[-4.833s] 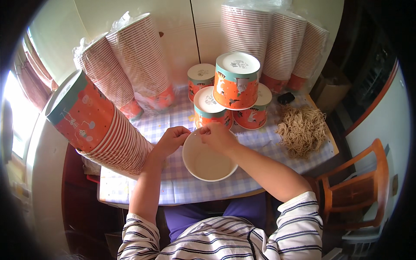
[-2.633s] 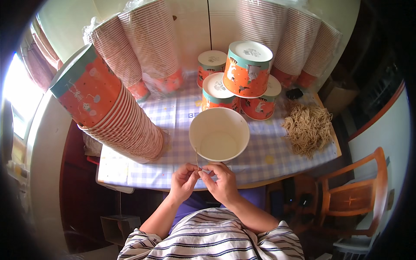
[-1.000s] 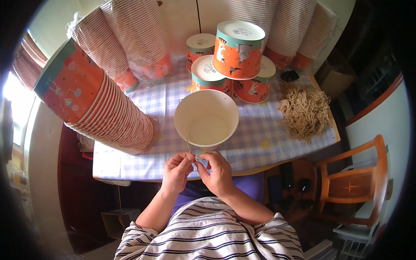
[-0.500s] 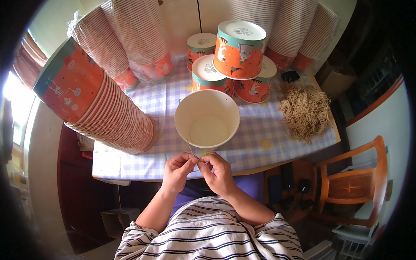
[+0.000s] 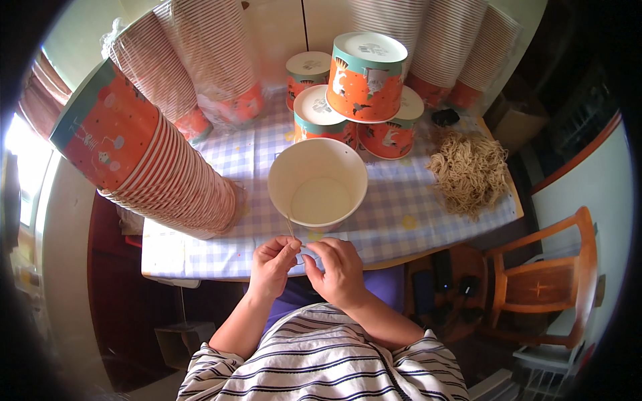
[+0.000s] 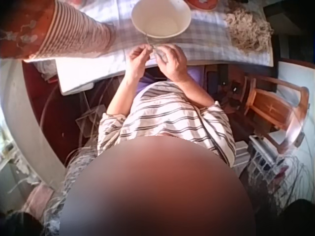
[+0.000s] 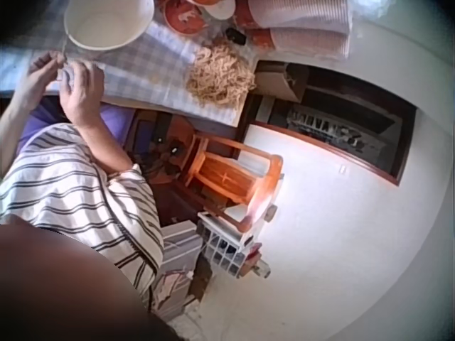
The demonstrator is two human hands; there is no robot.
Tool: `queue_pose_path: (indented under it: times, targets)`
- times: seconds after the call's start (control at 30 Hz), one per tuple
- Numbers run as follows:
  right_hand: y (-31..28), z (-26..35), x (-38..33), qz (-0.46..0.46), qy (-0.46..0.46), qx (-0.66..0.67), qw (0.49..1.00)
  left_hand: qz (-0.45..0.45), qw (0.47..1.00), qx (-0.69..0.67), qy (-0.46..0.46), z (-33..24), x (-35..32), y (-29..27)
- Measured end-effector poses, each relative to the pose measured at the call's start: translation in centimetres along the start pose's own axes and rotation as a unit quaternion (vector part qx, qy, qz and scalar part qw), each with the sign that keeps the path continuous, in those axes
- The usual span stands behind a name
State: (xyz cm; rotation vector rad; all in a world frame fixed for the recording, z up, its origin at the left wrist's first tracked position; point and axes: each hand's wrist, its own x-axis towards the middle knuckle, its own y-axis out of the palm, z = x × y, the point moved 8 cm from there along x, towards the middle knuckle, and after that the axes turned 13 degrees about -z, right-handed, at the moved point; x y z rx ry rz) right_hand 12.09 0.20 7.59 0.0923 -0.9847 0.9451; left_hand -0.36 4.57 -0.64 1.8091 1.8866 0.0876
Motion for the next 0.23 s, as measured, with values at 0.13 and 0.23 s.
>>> queue_pose_path:
  times: [0.13, 0.23]
  targets:
    - [0.3, 0.7, 0.2, -0.006, -0.073, -0.055, 0.996, 0.000, 1.000, 0.000, 0.018, -0.1, -0.1, 0.0]
    - [0.6, 1.0, 0.0, 0.008, -0.101, -0.070, 0.992, 0.010, 1.000, 0.001, 0.026, -0.1, 0.0, 0.0]
